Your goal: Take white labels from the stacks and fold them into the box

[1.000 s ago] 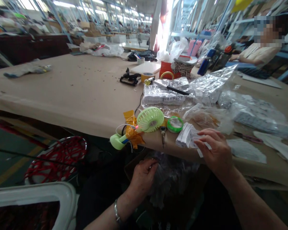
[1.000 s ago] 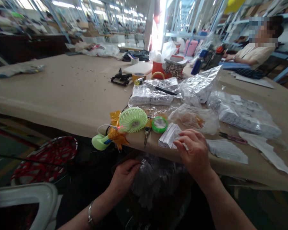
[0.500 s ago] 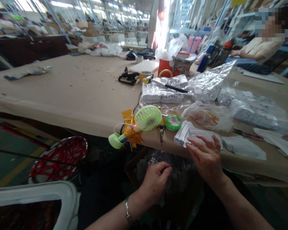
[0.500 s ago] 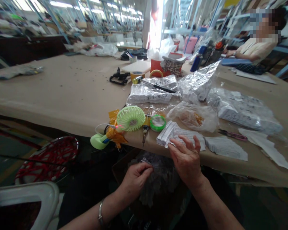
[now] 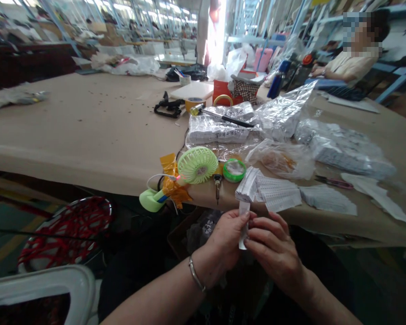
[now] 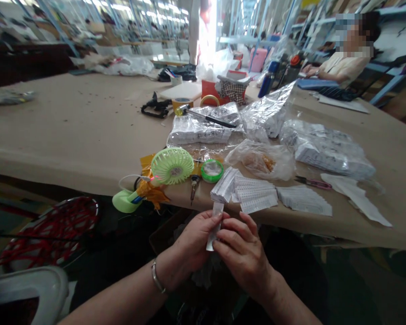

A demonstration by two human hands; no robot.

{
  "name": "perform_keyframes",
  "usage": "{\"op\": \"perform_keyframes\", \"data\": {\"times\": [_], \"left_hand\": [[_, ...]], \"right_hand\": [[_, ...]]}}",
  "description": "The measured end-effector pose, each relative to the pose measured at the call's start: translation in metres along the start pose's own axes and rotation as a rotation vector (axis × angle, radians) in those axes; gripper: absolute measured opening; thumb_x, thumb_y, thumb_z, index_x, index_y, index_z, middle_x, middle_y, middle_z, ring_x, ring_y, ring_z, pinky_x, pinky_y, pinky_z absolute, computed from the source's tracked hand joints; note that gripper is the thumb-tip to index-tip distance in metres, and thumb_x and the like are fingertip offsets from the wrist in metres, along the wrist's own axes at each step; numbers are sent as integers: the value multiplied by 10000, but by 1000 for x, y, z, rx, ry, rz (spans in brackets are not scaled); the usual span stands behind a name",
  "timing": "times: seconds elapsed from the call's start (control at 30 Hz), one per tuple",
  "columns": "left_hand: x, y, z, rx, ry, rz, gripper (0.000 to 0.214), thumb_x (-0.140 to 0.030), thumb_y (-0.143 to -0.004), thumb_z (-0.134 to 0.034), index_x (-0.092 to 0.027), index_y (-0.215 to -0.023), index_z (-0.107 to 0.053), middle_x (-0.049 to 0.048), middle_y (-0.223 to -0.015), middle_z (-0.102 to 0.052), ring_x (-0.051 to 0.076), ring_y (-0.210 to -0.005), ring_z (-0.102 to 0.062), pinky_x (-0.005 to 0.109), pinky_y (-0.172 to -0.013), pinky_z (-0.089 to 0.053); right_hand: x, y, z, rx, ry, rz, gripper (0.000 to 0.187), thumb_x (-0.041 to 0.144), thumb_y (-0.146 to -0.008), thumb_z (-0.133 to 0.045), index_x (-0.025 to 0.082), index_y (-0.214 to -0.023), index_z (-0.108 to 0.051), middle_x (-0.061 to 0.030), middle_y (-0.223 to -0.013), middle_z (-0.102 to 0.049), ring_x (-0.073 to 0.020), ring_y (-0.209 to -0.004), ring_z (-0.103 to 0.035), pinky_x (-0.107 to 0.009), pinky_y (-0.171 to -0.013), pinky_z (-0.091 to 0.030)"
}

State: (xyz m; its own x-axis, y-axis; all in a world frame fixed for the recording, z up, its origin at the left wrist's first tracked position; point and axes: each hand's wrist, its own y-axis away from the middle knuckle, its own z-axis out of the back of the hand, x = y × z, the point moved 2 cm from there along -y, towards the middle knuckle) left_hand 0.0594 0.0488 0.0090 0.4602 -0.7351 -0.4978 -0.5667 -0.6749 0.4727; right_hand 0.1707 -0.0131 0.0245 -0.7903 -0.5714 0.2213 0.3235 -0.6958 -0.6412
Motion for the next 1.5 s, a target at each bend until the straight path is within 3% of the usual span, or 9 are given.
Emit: {"op": "perform_keyframes", "data": {"times": [0.13, 0.23, 0.37, 0.63, 0.73, 0.8, 1.0, 1.27, 1.5], "left_hand": [[0, 1, -1, -79, -146, 42, 173, -239, -769, -650, -92, -856, -623, 48, -654, -639, 110, -535, -592, 223, -528, -476], [3, 4, 1, -92, -267, 58, 213, -262, -800, -617, -90, -926, -612, 37, -627, -630, 113, -530, -599, 227, -532, -487], [12, 4, 5, -94, -342, 65, 176, -278, -825, -570, -121, -904, -570, 11, -562, -608, 116, -467, -575, 216, -472, -458], [14, 2, 5, -122, -274, 87, 115, -189, -786, -589, -82, -819, -611, 67, -675, -646, 109, -517, -583, 224, -517, -463], [13, 3, 2, -112, -270, 171, 138, -195, -818, -537, -81, -849, -610, 72, -671, -651, 116, -477, -574, 247, -509, -467], [13, 4, -1, -73, -250, 214, 152, -187, -817, -519, -74, -848, -616, 81, -672, -655, 127, -472, -577, 270, -520, -476], [14, 7, -8, 61, -63, 154, 100, -133, -663, -638, -52, -724, -639, 31, -589, -586, 76, -460, -512, 188, -466, -373], [12, 12, -10, 84, -102, 173, 196, -180, -576, -716, -46, -708, -662, 63, -628, -624, 81, -482, -515, 193, -476, -373], [18, 10, -8, 30, -111, 191, 120, -174, -709, -666, -67, -752, -632, 46, -611, -608, 95, -476, -545, 210, -501, -435]], "right_hand": [[-30, 14, 15, -82, 128, -88, 349, 114, -809, -607, 218, -1142, -601, -66, -983, -679, -229, -1041, -564, -443, -943, -459], [-62, 22, 23, -63, 319, -192, 345, 155, -822, -601, 142, -1166, -595, -123, -1024, -653, -264, -1046, -548, -443, -910, -478], [-80, 30, 20, -6, 401, -211, 263, 169, -841, -576, 160, -1095, -642, -95, -1058, -674, -255, -1020, -575, -439, -930, -465], [-88, 33, 23, -159, 264, -241, 192, 133, -826, -598, 201, -992, -667, -64, -974, -703, -222, -957, -625, -412, -882, -500], [-81, 31, 31, -263, 171, -264, 222, 93, -800, -618, 203, -987, -668, -73, -983, -687, -225, -975, -624, -426, -883, -501], [-66, 27, 32, -256, 78, -198, 253, 63, -772, -638, 209, -975, -674, -70, -986, -680, -236, -1015, -608, -435, -888, -498], [-19, 19, 15, 31, -150, 71, 179, 82, -796, -623, 200, -911, -692, -53, -910, -691, -229, -1046, -566, -445, -903, -481], [-22, 33, 3, 45, -48, 62, 182, 74, -767, -657, 219, -872, -695, -59, -955, -644, -243, -1136, -463, -373, -884, -501], [-20, 34, 14, 54, -28, 1, 289, 49, -778, -621, 215, -1012, -649, -67, -1006, -603, -243, -1135, -465, -372, -893, -500]]}}
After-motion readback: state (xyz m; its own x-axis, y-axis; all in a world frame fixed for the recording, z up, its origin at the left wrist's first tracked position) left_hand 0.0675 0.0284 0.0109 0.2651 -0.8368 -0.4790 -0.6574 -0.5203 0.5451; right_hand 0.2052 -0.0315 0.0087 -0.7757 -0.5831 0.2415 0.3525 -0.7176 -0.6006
